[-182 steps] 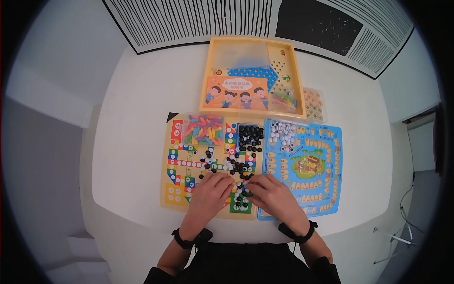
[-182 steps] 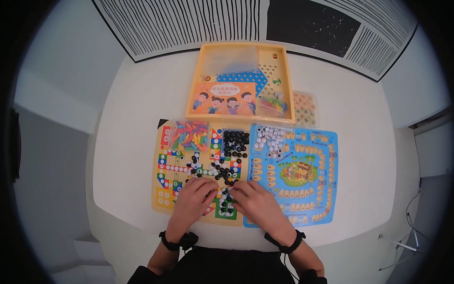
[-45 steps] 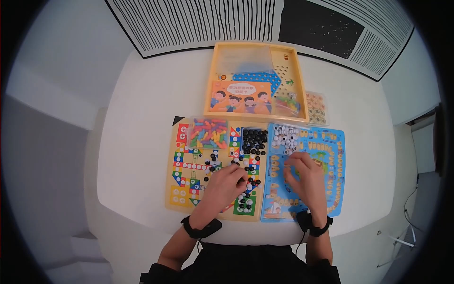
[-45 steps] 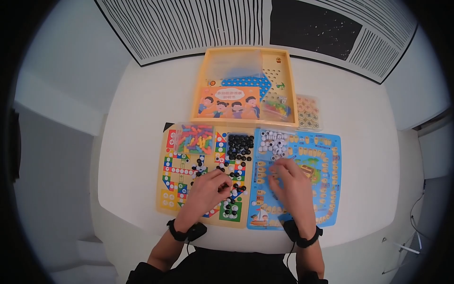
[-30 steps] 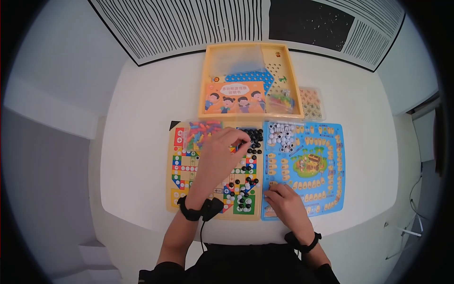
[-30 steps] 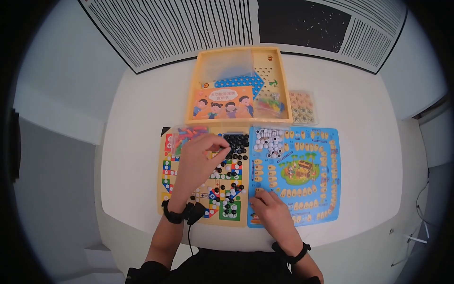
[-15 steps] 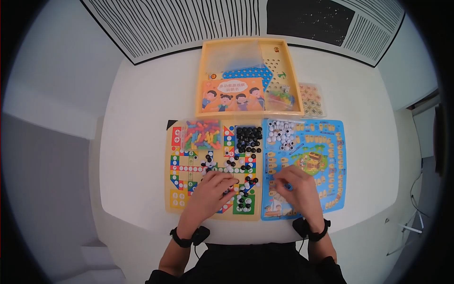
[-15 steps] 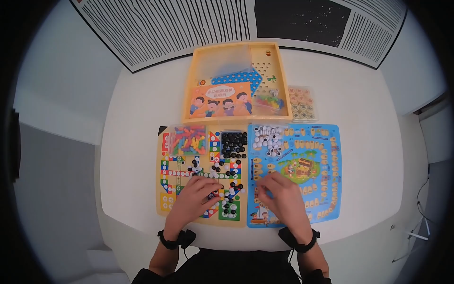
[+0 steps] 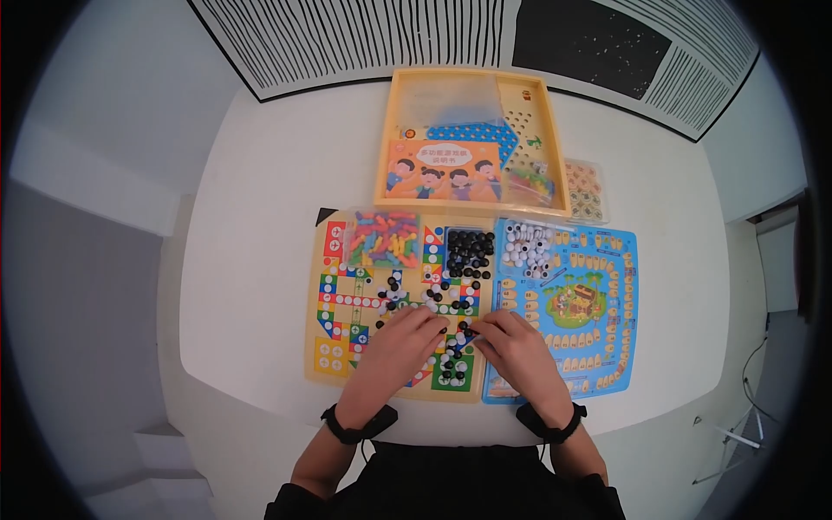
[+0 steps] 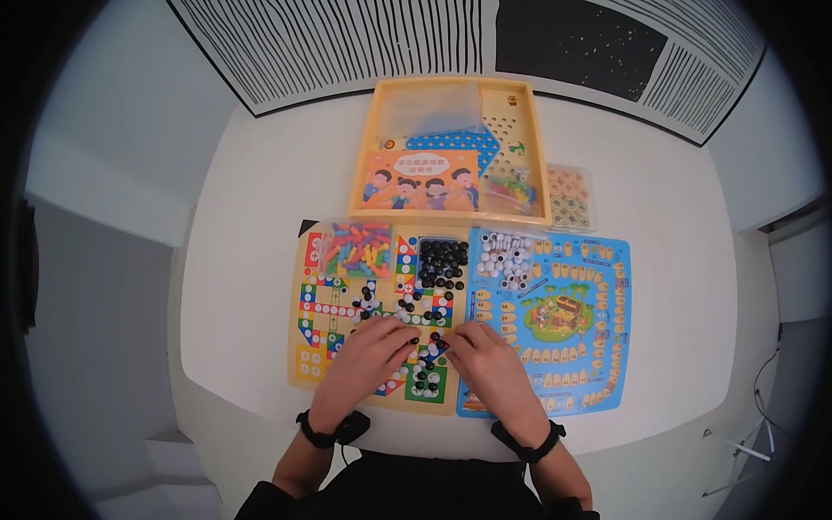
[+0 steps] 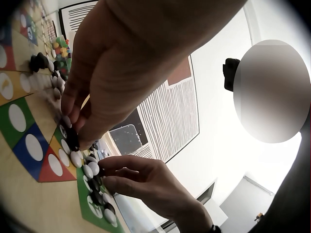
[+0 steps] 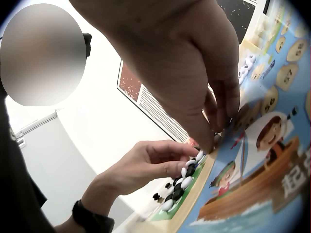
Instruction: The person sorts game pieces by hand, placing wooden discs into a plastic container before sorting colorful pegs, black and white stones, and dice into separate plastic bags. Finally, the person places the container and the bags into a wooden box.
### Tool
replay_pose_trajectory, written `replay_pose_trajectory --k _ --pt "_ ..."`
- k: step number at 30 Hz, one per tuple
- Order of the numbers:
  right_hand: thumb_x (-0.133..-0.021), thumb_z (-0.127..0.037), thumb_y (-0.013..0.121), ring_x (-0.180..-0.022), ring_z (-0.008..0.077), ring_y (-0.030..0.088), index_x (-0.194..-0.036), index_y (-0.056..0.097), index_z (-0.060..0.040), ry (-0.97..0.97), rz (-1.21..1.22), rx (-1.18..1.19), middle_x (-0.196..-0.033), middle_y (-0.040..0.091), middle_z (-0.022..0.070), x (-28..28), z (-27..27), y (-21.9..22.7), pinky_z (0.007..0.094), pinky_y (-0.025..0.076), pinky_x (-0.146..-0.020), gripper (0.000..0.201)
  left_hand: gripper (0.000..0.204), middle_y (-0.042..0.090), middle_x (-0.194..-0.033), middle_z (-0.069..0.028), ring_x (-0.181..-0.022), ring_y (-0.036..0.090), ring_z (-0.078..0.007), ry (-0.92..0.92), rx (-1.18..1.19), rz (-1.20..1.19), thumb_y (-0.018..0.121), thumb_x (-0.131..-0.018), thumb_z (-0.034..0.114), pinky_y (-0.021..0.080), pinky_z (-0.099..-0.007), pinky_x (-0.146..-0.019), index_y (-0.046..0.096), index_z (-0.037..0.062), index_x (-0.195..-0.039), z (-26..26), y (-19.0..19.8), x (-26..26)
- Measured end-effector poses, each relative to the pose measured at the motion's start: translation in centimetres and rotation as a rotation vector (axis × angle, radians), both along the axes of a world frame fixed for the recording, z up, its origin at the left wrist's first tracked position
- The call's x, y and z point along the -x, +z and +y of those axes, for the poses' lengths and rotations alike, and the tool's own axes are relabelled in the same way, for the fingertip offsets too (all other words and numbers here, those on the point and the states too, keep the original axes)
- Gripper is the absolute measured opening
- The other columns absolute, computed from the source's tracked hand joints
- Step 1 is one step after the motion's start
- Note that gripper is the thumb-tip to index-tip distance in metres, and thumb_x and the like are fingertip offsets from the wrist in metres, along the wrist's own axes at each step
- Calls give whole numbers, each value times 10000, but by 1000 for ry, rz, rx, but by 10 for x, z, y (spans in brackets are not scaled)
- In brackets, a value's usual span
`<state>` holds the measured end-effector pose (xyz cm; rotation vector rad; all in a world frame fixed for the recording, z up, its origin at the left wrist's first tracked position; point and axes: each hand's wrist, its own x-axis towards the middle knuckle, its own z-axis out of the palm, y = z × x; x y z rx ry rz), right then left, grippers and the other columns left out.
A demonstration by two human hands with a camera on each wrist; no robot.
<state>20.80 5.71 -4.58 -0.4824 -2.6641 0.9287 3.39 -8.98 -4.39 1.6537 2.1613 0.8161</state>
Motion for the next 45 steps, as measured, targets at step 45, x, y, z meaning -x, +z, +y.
replay_pose_trajectory --k 45 --pt "-784 -22 669 -907 241 671 -928 619 -25 123 -102 -236 -970 602 96 22 -20 4 359 587 -709 153 299 701 -1137 -72 -1070 635 -297 75 -50 -11 784 -874 91 546 -405 -937 732 65 -1167 -21 -2 5"
